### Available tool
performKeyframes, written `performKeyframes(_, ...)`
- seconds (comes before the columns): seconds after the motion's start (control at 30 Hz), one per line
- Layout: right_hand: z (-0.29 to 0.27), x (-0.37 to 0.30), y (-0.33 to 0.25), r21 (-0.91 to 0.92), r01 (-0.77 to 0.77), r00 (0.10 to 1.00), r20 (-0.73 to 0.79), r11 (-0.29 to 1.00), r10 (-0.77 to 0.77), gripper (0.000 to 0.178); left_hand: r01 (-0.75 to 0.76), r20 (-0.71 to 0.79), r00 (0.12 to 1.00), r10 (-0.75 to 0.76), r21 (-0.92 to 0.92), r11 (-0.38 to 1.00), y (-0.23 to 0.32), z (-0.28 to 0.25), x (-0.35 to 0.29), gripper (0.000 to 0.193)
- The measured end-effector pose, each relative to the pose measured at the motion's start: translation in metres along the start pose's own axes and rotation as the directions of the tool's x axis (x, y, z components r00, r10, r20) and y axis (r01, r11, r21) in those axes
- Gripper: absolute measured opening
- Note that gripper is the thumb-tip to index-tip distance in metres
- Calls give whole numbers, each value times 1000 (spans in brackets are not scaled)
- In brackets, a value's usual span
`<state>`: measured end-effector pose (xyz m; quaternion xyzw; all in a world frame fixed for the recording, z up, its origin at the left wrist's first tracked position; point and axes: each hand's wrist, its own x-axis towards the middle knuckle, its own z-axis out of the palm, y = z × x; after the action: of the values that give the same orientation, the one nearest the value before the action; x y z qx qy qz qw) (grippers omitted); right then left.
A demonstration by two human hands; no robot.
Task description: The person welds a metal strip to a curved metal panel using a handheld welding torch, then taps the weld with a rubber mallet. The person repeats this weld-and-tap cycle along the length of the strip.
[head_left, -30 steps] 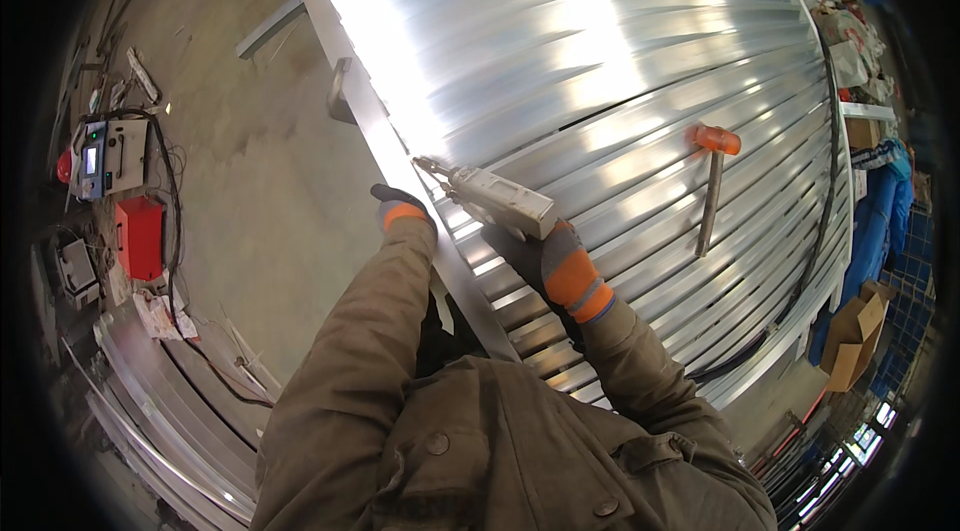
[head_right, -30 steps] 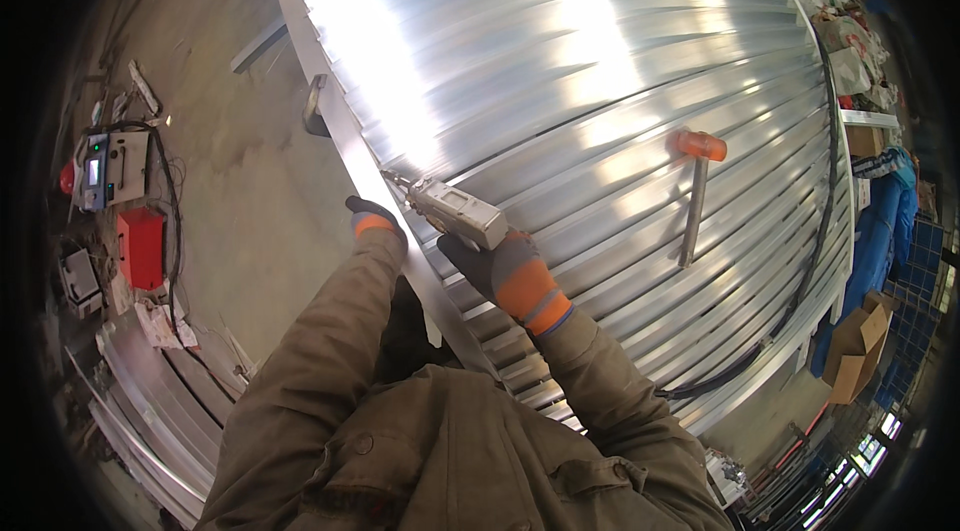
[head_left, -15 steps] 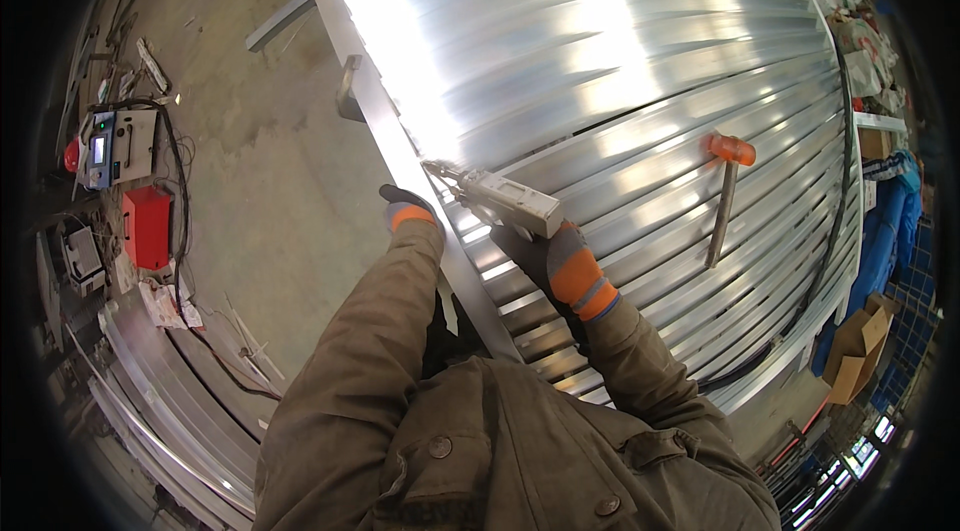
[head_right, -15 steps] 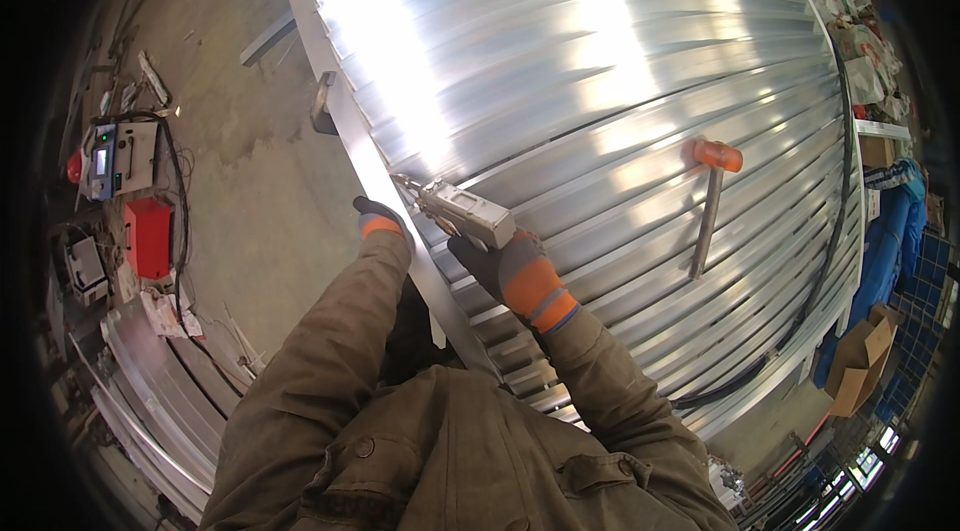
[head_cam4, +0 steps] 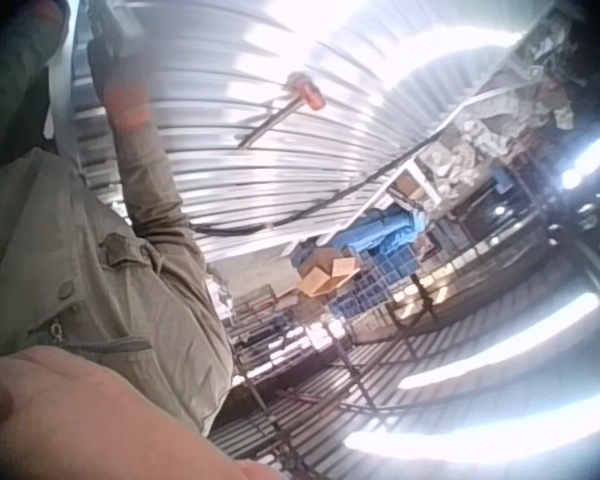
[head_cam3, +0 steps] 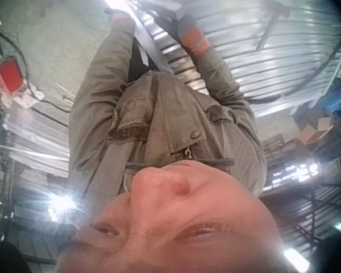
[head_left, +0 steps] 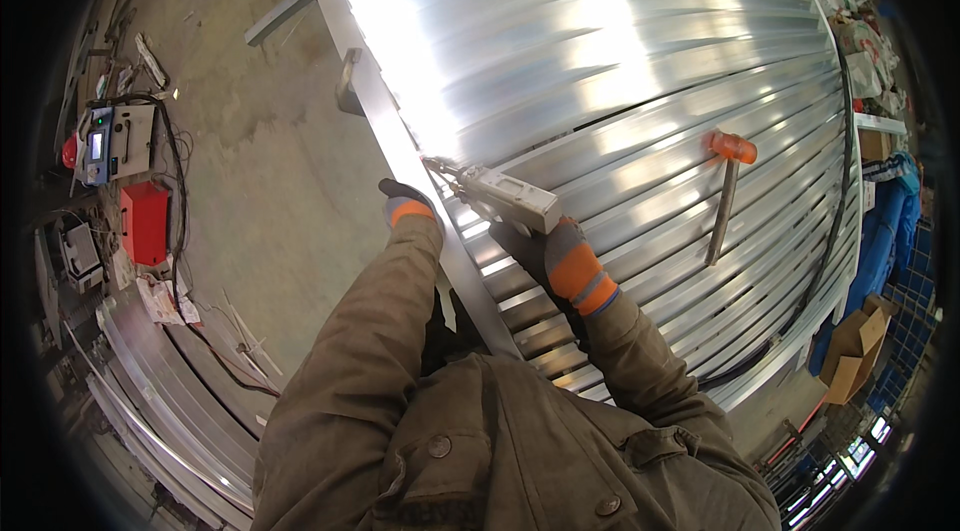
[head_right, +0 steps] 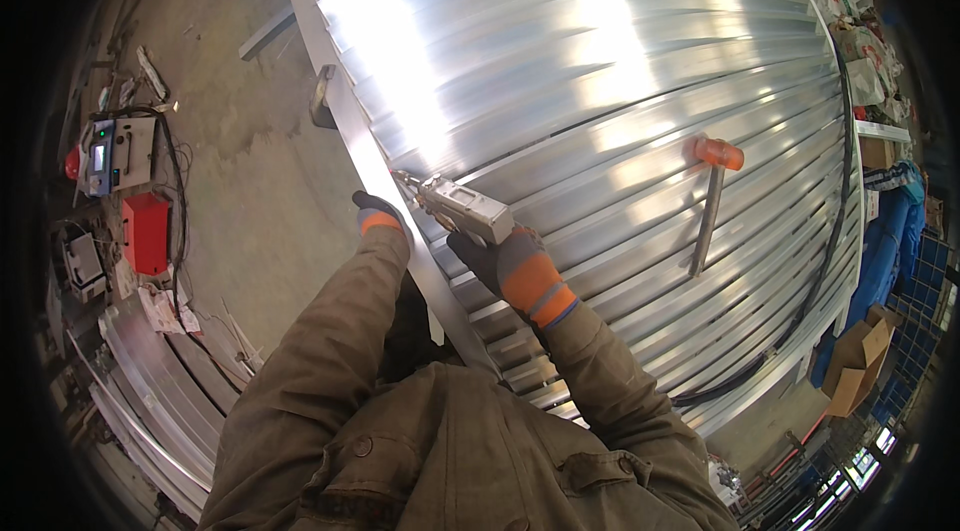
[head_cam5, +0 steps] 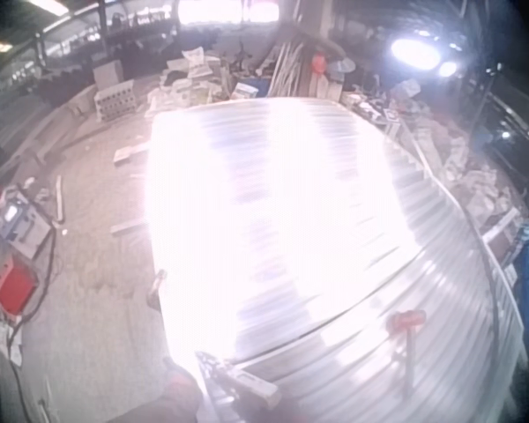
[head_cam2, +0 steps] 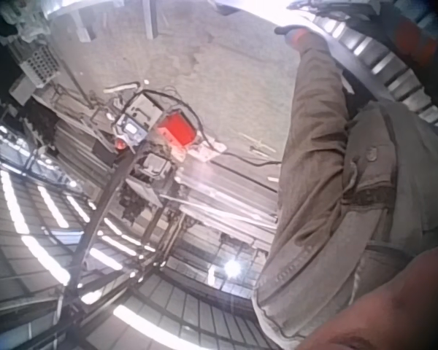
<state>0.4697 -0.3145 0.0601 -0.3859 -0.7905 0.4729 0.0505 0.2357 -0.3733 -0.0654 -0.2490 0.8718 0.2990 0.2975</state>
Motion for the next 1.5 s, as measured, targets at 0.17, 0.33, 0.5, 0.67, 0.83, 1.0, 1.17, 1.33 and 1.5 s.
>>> performKeyframes(0.17, 16, 3, 16, 117, 57, 998, -47, 992, -52, 25, -122, 29, 992, 125, -86, 989, -9, 3, 9, 90)
performKeyframes(0.33, 12, -1, 16, -212, 167, 982, -51, 963, -182, 24, -92, -54, 994, 97, 77, 993, -6, 4, 8, 94)
performKeyframes(0.5, 11, -2, 14, -174, 146, 987, -47, 974, -156, 24, -71, -27, 997, 74, 85, 994, -1, -1, -1, 96)
performKeyframes(0.67, 9, 3, 12, -82, 34, 999, -3, 996, -34, 32, -43, -16, 999, 44, 38, 998, 3, -3, -8, 94)
performKeyframes(0.83, -3, 1, -4, -8, -185, 983, 12, 983, 185, 54, -105, 19, 994, 104, 65, 992, 0, -3, -3, 92)
performKeyframes(1.0, -7, 2, -13, 168, -196, 980, 12, 966, 197, 50, -49, 2, 999, 49, 8, 999, -2, 1, 0, 94)
performKeyframes(1.17, -1, -1, 5, -88, -61, 997, 37, 994, 64, 45, -87, -28, 996, 88, 57, 995, -1, 1, -2, 96)
performKeyframes(1.33, 7, -2, 21, -146, -1, 999, 40, 989, 7, 46, -134, 3, 991, 134, 89, 987, -5, -1, 1, 96)
performKeyframes(1.5, 7, -3, 20, -92, -66, 996, 60, 994, 71, 47, -164, -4, 986, 164, 61, 985, -5, 2, 7, 96)
